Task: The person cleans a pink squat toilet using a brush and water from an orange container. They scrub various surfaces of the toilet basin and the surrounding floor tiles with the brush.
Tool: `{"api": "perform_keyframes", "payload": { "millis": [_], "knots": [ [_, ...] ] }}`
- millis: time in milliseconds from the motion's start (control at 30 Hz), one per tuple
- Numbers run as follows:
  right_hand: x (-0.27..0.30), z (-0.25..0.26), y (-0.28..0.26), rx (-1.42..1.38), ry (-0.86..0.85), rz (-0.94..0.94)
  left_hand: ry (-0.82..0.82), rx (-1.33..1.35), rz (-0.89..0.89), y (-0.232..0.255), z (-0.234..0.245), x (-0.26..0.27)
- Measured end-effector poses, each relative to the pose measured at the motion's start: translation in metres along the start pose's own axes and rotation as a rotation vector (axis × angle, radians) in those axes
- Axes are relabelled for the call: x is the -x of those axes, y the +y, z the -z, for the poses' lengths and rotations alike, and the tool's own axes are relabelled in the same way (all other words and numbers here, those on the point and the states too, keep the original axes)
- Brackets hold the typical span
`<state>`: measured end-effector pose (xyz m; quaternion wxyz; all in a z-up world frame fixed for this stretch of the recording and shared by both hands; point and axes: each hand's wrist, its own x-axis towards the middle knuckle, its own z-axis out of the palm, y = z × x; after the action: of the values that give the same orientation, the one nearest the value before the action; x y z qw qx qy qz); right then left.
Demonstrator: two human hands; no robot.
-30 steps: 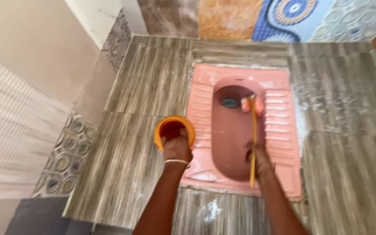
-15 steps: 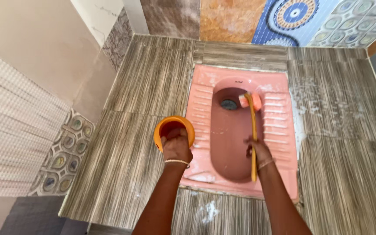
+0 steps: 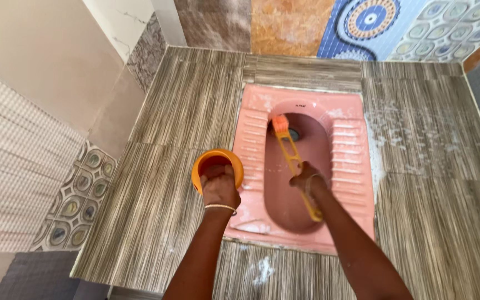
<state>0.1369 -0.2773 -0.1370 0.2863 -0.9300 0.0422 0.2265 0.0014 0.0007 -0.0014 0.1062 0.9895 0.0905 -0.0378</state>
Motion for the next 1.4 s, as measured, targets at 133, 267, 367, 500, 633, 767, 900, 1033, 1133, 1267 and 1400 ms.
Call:
{"api": "perform_keyframes", "payload": {
  "millis": [133, 267, 367, 500, 633, 767, 900, 1033, 1133, 1267, 1400],
  "knots": [
    [-0.027, 0.019, 0.062, -0.875, -0.225, -0.109, 0.014, -0.048, -0.001, 0.002, 0.002, -0.002],
    [-0.028, 0.017, 0.088, -0.891, -0.068, -0.193, 0.048, -0.036, -0.011, 0.001, -0.001, -0.006],
    [-0.038, 0.008, 0.049, -0.519, 0.108, 0.035, 0.029, -0.045, -0.013, -0.001, -0.004, -0.002],
    [0.007, -0.003, -0.029, -0.081, 0.111, 0.060, 0.014, -0.042, 0.005, 0.002, 0.001, -0.001],
    [0.077, 0.015, -0.017, 0.074, -0.058, 0.119, 0.020, -0.033, -0.015, 0.001, 0.004, 0.000],
    [0.118, 0.019, 0.045, -0.587, -0.104, -0.035, 0.017, -0.035, -0.008, 0.003, 0.004, 0.000],
    [0.130, 0.025, 0.063, -0.818, -0.042, -0.054, 0.057, -0.040, -0.020, 0.002, 0.002, 0.000],
    [0.103, 0.048, 0.032, -1.049, 0.023, -0.169, 0.054, -0.015, -0.015, 0.002, 0.000, 0.001],
    [0.075, 0.029, -0.003, -0.965, 0.229, -0.068, 0.093, -0.027, -0.021, 0.002, 0.001, 0.000],
    [0.061, 0.002, -0.049, -0.916, 0.106, -0.066, 0.070, -0.034, -0.010, 0.002, 0.003, 0.000],
    [0.072, -0.007, -0.059, -0.780, -0.049, -0.137, 0.029, -0.027, -0.007, 0.003, 0.005, 0.000]
  ]
}}
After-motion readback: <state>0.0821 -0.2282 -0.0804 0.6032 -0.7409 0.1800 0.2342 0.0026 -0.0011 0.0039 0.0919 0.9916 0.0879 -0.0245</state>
